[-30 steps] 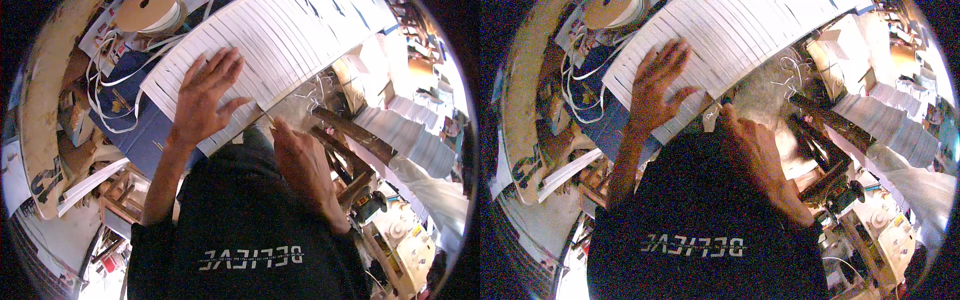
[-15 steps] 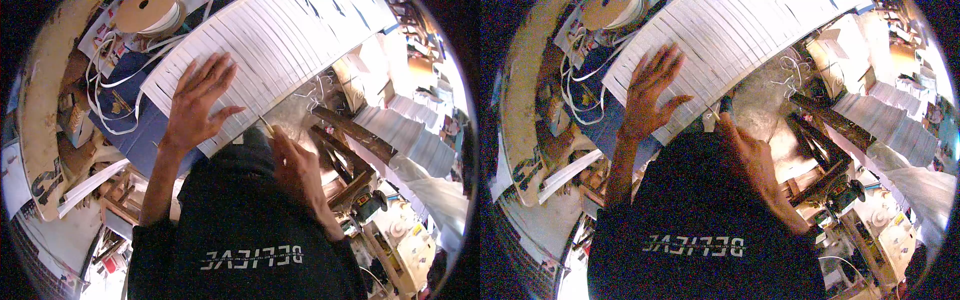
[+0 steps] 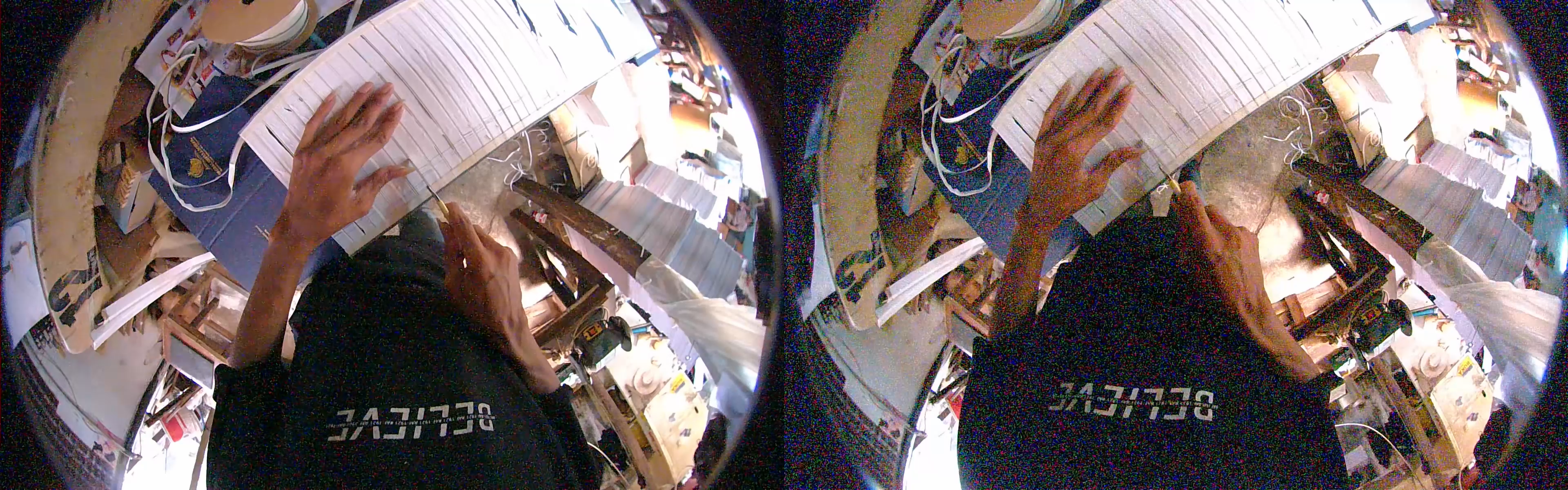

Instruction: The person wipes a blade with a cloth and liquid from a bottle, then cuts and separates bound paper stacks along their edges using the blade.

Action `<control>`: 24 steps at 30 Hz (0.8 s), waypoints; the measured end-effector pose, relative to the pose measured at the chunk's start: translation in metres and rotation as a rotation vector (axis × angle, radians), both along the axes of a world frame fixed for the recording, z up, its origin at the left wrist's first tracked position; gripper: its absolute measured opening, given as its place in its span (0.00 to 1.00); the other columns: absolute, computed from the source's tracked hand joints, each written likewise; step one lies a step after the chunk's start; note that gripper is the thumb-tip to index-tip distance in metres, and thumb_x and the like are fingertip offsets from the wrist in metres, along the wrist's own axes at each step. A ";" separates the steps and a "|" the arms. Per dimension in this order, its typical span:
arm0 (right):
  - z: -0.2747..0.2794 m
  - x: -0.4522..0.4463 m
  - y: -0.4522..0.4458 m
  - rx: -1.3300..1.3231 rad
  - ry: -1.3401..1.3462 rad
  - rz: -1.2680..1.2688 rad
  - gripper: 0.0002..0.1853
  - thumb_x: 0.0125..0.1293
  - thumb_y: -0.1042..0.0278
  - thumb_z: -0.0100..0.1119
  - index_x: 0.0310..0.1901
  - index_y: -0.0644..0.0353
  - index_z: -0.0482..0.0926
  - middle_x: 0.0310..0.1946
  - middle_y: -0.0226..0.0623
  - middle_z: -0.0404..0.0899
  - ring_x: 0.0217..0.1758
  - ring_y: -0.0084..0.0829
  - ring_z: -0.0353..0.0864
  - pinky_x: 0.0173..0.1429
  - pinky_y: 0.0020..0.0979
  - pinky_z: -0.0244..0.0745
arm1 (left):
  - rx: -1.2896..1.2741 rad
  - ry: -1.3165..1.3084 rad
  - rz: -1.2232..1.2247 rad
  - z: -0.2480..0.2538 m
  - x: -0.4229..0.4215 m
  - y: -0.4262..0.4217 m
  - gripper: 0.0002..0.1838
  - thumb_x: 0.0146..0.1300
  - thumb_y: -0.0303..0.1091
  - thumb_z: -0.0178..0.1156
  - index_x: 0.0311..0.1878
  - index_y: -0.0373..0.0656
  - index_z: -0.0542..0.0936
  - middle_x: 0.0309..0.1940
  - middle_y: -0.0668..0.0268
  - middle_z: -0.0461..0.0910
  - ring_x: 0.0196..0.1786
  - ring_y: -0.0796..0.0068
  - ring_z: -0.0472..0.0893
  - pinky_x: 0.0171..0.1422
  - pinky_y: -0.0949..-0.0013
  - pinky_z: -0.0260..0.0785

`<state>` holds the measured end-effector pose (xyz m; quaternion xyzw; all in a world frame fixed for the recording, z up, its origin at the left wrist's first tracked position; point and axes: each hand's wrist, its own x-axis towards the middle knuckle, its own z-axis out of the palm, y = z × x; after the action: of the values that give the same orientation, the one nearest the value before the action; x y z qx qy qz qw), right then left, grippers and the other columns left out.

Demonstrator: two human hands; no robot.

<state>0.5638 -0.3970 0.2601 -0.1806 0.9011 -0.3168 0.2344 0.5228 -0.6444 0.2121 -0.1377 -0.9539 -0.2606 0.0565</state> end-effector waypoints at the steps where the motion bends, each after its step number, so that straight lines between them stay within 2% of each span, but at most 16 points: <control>1: -0.004 0.001 0.001 -0.001 0.001 -0.008 0.28 0.73 0.70 0.57 0.73 0.48 0.64 0.39 0.49 0.85 0.33 0.50 0.86 0.33 0.46 0.82 | 0.000 0.001 0.000 0.000 0.000 0.000 0.35 0.65 0.49 0.65 0.72 0.46 0.73 0.75 0.62 0.69 0.80 0.63 0.62 0.84 0.52 0.46; 6: -0.003 -0.004 -0.001 0.018 0.009 0.009 0.28 0.71 0.72 0.56 0.71 0.50 0.65 0.39 0.51 0.85 0.33 0.53 0.86 0.33 0.49 0.82 | -0.005 0.006 0.005 -0.001 0.000 0.000 0.35 0.65 0.50 0.65 0.72 0.46 0.73 0.75 0.62 0.69 0.80 0.63 0.62 0.84 0.52 0.46; 12: 0.019 -0.004 0.001 0.325 -0.036 0.094 0.26 0.69 0.69 0.56 0.67 0.55 0.67 0.35 0.53 0.84 0.33 0.56 0.86 0.35 0.53 0.82 | -0.043 0.009 -0.005 0.000 0.000 -0.001 0.35 0.66 0.51 0.65 0.73 0.46 0.72 0.76 0.62 0.67 0.81 0.65 0.61 0.85 0.53 0.45; 14: 0.018 0.010 0.034 0.624 -0.216 0.244 0.23 0.69 0.66 0.56 0.65 0.56 0.69 0.35 0.54 0.85 0.35 0.57 0.87 0.37 0.54 0.82 | -0.028 -0.026 -0.016 0.004 0.001 -0.002 0.36 0.66 0.52 0.64 0.74 0.46 0.71 0.76 0.61 0.67 0.81 0.64 0.61 0.85 0.53 0.44; 15: 0.023 0.013 0.043 0.627 -0.214 0.243 0.23 0.69 0.66 0.56 0.65 0.56 0.69 0.35 0.54 0.85 0.35 0.57 0.87 0.37 0.54 0.82 | -0.025 -0.024 -0.017 0.004 0.004 -0.003 0.36 0.66 0.52 0.64 0.74 0.46 0.71 0.76 0.61 0.67 0.81 0.64 0.61 0.85 0.53 0.44; 17: 0.032 0.005 0.051 0.740 -0.426 0.125 0.21 0.69 0.69 0.56 0.62 0.56 0.72 0.37 0.53 0.86 0.37 0.56 0.87 0.40 0.52 0.83 | -0.064 -0.018 0.014 0.003 0.008 -0.006 0.37 0.66 0.53 0.63 0.74 0.45 0.70 0.77 0.60 0.66 0.81 0.64 0.60 0.85 0.52 0.43; 18: 0.037 0.004 0.048 0.740 -0.431 0.136 0.21 0.69 0.69 0.56 0.62 0.56 0.72 0.37 0.53 0.86 0.37 0.56 0.87 0.40 0.52 0.83 | -0.065 -0.026 0.022 0.004 0.011 -0.007 0.37 0.66 0.53 0.63 0.74 0.45 0.70 0.77 0.60 0.66 0.81 0.64 0.60 0.85 0.52 0.43; 20: 0.048 0.008 0.035 0.302 -0.119 -0.124 0.22 0.68 0.73 0.57 0.63 0.56 0.73 0.42 0.50 0.87 0.39 0.54 0.88 0.41 0.49 0.84 | -0.036 -0.050 -0.006 0.009 0.016 -0.008 0.37 0.67 0.53 0.63 0.74 0.45 0.70 0.77 0.60 0.66 0.81 0.64 0.59 0.85 0.52 0.42; 21: 0.045 0.009 0.025 0.074 -0.070 -0.152 0.27 0.66 0.77 0.59 0.68 0.56 0.70 0.47 0.49 0.86 0.40 0.53 0.88 0.42 0.45 0.85 | -0.043 -0.049 -0.012 0.009 0.015 -0.010 0.37 0.67 0.53 0.63 0.74 0.45 0.70 0.77 0.60 0.66 0.81 0.64 0.59 0.85 0.52 0.42; 22: 0.033 0.012 0.027 0.014 -0.054 -0.059 0.31 0.67 0.77 0.59 0.72 0.52 0.67 0.51 0.50 0.85 0.41 0.49 0.89 0.43 0.43 0.86 | -0.041 -0.048 -0.019 0.008 0.014 -0.011 0.37 0.67 0.53 0.63 0.75 0.45 0.70 0.77 0.60 0.66 0.81 0.64 0.59 0.85 0.52 0.42; 24: 0.012 0.007 0.009 -0.010 -0.217 -0.051 0.32 0.70 0.75 0.56 0.75 0.47 0.65 0.51 0.50 0.85 0.39 0.45 0.89 0.41 0.40 0.86 | -0.040 -0.040 -0.029 0.006 0.013 -0.012 0.37 0.67 0.52 0.63 0.75 0.45 0.70 0.77 0.60 0.65 0.82 0.64 0.59 0.85 0.51 0.42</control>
<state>0.5703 -0.3876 0.2716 -0.1234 0.8731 -0.3449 0.3216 0.5359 -0.6564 0.2185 -0.1475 -0.9577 -0.2452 0.0306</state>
